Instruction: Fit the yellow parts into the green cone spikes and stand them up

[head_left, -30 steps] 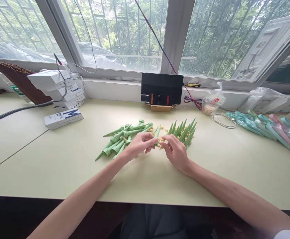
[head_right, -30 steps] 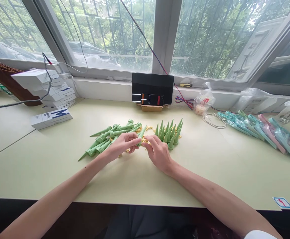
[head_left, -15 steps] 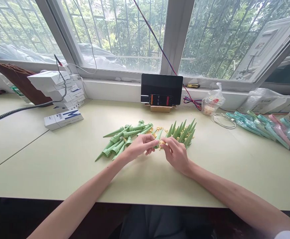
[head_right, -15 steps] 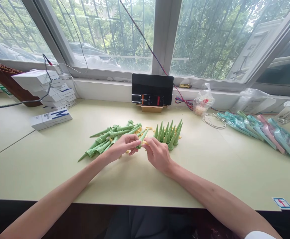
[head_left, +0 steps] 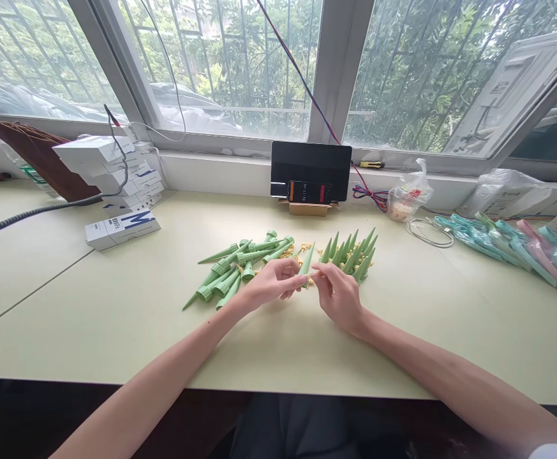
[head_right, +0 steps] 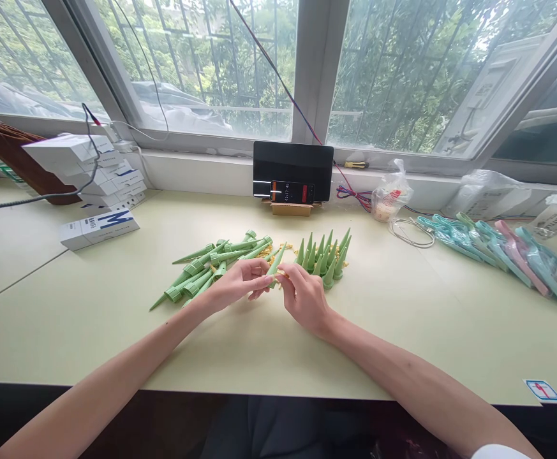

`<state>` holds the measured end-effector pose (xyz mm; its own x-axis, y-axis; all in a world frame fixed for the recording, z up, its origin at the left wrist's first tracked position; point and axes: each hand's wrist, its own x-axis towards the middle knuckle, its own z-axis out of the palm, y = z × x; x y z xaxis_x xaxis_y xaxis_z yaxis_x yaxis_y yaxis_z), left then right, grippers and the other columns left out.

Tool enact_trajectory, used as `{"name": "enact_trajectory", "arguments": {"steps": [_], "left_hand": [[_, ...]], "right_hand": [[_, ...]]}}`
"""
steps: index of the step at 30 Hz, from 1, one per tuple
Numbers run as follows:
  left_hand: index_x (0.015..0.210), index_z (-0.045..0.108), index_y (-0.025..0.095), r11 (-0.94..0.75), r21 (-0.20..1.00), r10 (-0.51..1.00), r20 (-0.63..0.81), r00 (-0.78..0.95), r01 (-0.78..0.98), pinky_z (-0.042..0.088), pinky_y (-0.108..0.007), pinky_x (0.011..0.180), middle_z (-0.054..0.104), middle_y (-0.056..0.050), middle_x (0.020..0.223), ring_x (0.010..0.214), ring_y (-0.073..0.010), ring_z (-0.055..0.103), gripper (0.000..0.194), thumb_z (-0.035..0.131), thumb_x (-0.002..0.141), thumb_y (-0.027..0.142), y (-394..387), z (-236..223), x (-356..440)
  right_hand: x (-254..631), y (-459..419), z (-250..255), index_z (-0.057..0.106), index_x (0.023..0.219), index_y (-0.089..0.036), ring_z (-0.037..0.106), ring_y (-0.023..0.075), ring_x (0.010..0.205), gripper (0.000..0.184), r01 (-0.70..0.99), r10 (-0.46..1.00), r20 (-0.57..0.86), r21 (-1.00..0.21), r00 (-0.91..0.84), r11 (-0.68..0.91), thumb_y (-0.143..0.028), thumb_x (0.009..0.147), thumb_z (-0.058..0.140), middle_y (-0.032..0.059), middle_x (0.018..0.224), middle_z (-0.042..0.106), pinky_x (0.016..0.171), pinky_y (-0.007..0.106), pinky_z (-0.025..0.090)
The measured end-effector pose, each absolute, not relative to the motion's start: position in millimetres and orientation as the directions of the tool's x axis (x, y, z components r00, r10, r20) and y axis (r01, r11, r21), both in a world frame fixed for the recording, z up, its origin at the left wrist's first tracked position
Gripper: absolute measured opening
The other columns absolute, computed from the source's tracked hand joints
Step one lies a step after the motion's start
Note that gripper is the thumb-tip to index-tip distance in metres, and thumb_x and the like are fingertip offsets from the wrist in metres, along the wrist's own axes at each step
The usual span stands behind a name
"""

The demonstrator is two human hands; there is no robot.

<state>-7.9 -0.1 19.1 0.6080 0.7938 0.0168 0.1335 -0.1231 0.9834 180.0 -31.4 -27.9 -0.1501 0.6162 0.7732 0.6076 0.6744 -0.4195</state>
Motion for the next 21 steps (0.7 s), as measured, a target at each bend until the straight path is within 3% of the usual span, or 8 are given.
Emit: {"name": "enact_trajectory", "arguments": {"steps": [9,21], "left_hand": [[0.087,0.062,0.017,-0.181,0.975,0.788,0.066,0.612,0.127,0.035,-0.021,0.048,0.051,0.003,0.063,0.052,-0.008,0.044,0.033,0.068,0.081,0.048,-0.4,16.4,-6.7],[0.083,0.053,0.018,-0.268,0.953,0.803,0.141,0.579,0.139,0.033,-0.021,0.05,0.039,0.005,0.07,0.057,-0.0075,0.04,0.03,0.073,0.077,0.04,1.1,8.9,-6.3]], "right_hand": [[178.5,-30.7,-31.0,0.059,0.103,-0.021,0.054,0.0127,0.053,0.012,0.594,0.646,0.76,-0.488,-0.071,0.639,-0.026,0.099,0.048,0.0023,0.073,0.064,0.053,0.024,0.044],[177.0,-32.5,-30.4,0.056,0.105,-0.021,0.055,0.013,0.057,0.011,0.589,0.669,0.742,-0.526,-0.034,0.614,-0.024,0.099,0.047,0.0015,0.073,0.061,0.056,0.024,0.045]]}}
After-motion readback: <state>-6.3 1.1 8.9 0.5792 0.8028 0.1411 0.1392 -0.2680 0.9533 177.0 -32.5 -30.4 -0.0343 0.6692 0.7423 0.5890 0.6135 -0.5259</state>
